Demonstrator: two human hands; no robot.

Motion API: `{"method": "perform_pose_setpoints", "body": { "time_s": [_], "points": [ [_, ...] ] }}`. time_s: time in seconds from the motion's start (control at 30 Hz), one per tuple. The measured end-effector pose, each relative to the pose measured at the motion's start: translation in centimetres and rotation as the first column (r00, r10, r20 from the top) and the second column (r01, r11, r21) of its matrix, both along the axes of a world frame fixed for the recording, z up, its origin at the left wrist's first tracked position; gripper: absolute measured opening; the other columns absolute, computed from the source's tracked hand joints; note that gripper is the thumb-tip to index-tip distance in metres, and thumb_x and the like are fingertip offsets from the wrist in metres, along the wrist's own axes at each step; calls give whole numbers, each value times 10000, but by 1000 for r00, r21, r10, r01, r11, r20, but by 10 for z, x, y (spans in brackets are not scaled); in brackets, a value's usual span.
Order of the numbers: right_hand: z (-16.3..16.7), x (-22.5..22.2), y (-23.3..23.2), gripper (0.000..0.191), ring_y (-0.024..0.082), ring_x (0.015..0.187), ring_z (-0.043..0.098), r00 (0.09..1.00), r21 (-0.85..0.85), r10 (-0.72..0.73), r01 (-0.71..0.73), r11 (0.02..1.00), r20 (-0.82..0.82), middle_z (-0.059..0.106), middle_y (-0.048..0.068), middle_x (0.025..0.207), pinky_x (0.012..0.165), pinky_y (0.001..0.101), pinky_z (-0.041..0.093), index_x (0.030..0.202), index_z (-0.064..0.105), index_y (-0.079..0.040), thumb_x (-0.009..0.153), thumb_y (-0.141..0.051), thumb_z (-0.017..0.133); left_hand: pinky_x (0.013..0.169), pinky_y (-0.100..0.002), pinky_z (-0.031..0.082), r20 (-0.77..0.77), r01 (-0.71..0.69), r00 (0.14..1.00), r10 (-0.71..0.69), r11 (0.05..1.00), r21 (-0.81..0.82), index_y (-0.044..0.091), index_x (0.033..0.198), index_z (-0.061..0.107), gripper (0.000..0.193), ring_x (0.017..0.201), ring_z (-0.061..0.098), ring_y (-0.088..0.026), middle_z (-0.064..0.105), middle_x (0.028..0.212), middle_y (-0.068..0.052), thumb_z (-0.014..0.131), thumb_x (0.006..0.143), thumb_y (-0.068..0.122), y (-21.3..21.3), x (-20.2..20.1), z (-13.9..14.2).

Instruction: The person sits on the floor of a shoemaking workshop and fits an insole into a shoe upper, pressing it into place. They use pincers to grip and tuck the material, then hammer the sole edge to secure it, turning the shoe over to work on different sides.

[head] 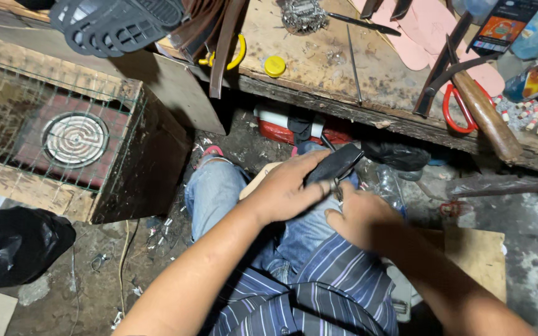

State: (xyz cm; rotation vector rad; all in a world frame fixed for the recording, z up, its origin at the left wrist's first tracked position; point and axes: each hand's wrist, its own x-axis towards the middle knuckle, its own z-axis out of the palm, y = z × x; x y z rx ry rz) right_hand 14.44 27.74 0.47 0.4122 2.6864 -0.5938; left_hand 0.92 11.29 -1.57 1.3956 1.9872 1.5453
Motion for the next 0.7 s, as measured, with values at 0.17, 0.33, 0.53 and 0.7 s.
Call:
{"method": "perform_pose_setpoints", "body": {
  "time_s": [0.17,0.33,0.53,0.7],
  "points": [
    [0,-6,14,514,431,1066,665,998,-199,-32,44,979,61,698,271,1096,932,477,504,1263,544,-15,854,-320,609,1052,-475,460,-103,-212,975,198,964,-159,17,1387,553,423,1180,612,-400,656,1268,-211,546,993,171,16,23,-8],
    [-4,8,27,516,387,1131,653,980,-282,-200,191,940,-5,678,250,1192,973,441,481,1302,541,-11,881,-301,610,1053,-479,432,-299,-278,929,218,945,-172,-59,1384,503,531,1153,591,-409,621,1257,-248,612,930,195,17,32,-6],
    [-6,23,22,398,417,1068,636,981,39,-9,17,999,-196,684,235,1103,913,493,483,1209,587,-17,889,-252,621,1074,-475,431,-373,-253,909,186,958,-138,-68,1353,504,545,1184,588,-399,620,1248,-239,636,889,186,14,40,-4],
    [-21,-4,15,243,404,895,684,854,25,32,-22,999,-520,709,184,893,785,497,533,1035,620,-47,914,-253,667,1014,-476,468,-153,-189,974,165,969,-161,8,1367,532,463,1159,604,-404,635,1270,-213,602,949,194,13,18,-8]
  ]
}}
